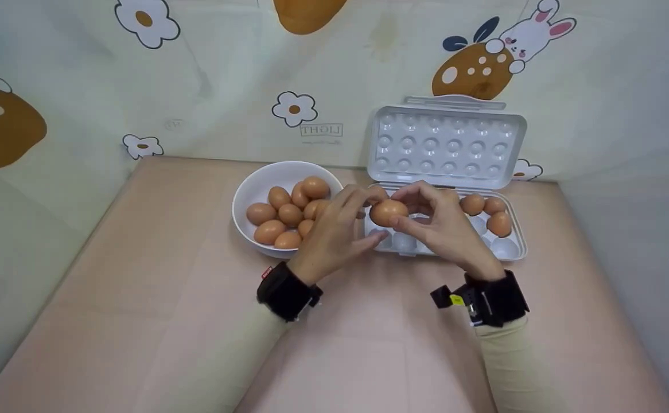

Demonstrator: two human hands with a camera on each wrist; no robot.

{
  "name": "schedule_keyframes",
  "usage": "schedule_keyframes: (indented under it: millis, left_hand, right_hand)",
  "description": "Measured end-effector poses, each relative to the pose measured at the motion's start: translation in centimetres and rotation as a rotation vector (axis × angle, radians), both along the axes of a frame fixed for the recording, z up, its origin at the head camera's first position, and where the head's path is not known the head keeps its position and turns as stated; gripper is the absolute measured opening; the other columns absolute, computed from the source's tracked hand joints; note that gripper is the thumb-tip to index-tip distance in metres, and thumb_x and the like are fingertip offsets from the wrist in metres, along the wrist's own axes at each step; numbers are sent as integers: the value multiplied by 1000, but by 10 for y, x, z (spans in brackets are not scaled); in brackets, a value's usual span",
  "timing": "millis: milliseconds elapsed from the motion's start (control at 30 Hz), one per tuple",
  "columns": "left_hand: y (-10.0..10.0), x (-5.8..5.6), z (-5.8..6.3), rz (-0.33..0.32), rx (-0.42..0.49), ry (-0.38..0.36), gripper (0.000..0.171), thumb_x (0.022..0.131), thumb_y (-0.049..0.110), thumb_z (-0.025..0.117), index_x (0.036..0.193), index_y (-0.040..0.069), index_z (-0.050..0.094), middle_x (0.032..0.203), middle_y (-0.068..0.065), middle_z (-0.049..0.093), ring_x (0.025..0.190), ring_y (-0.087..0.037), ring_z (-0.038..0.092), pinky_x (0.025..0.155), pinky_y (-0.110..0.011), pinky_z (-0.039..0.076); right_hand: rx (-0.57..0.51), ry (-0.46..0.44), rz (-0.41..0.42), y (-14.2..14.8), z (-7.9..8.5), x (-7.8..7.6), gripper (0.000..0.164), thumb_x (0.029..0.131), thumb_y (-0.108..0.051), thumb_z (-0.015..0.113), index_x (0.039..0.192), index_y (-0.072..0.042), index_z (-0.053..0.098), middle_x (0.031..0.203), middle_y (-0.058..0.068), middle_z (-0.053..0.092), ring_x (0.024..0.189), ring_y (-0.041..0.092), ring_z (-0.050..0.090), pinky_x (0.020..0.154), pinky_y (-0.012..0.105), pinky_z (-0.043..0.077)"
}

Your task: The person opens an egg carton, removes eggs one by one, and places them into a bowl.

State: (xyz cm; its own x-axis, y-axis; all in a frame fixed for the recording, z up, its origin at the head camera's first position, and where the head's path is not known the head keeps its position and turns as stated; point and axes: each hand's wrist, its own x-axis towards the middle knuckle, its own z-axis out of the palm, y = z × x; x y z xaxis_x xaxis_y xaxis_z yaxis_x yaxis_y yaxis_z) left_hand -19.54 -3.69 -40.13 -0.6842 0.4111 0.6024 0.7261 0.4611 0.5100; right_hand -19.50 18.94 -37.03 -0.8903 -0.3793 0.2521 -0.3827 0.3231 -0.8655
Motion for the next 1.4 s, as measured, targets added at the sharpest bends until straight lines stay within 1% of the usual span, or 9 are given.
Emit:
schedule_keyframes:
  millis: [167,333,567,800,933,1000,1167,1300,1400]
  left_hand:
    - [2,0,0,-4,11,29,51,87,13,88,131,7,62,120,-6,64,112,-18,65,97,-27,56]
    - [2,2,1,4,-1,26,48,88,14,88,129,7,64,122,-6,64,114,-17,65,103,-25,53]
    - [1,4,2,14,-19,-4,47,87,14,89,128,7,66,121,-6,65,110,-17,65,102,-24,54]
    - [-2,3,4,43,-30,18,45,90,18,87,129,9,67,122,-5,66,106,-15,65,96,-22,55]
    - [-7,1,7,67,-26,23,42,89,18,87,126,10,68,119,-4,67,105,-15,64,92,-22,56]
    - [-10,0,9,72,-18,15,43,89,18,87,126,9,68,119,-4,67,106,-15,64,91,-22,56]
    - [-20,-3,18,89,7,-46,42,90,18,87,126,9,67,122,-3,67,110,-16,61,95,-28,54]
    - [-34,-6,26,121,14,-92,39,91,19,86,125,10,66,122,-2,66,112,-16,61,94,-29,54]
    - [-45,-10,35,148,0,-96,38,92,18,85,123,8,66,121,-5,66,110,-18,63,90,-28,57]
  right_hand:
    - [-18,-44,40,-6,-2,2,34,96,-13,80,126,-5,65,122,7,70,111,23,70,96,31,56]
    - [-28,-42,59,-10,-4,2,34,97,-10,78,127,-2,65,124,10,68,112,24,70,97,30,57]
    - [-12,-38,70,-10,-4,3,34,98,-10,77,129,-1,64,128,10,67,114,25,70,97,32,58]
    - [6,-30,92,-5,-2,1,40,98,-13,77,135,-4,63,132,8,67,118,25,69,101,34,57]
    - [-16,-34,63,2,1,1,39,99,-10,76,135,-5,64,132,8,69,120,28,69,101,36,57]
    - [-16,-34,33,5,3,1,37,99,-11,76,134,-6,64,131,8,69,121,28,69,101,34,57]
    - [-25,-60,-16,12,7,2,37,100,-13,75,134,-6,63,130,9,68,121,25,68,102,30,56]
    - [-41,-66,-36,17,9,2,39,100,-14,75,136,-5,62,131,9,68,122,24,68,103,28,55]
    - [-36,-50,-70,22,11,1,40,100,-14,76,136,-4,62,132,9,67,123,24,66,102,26,55]
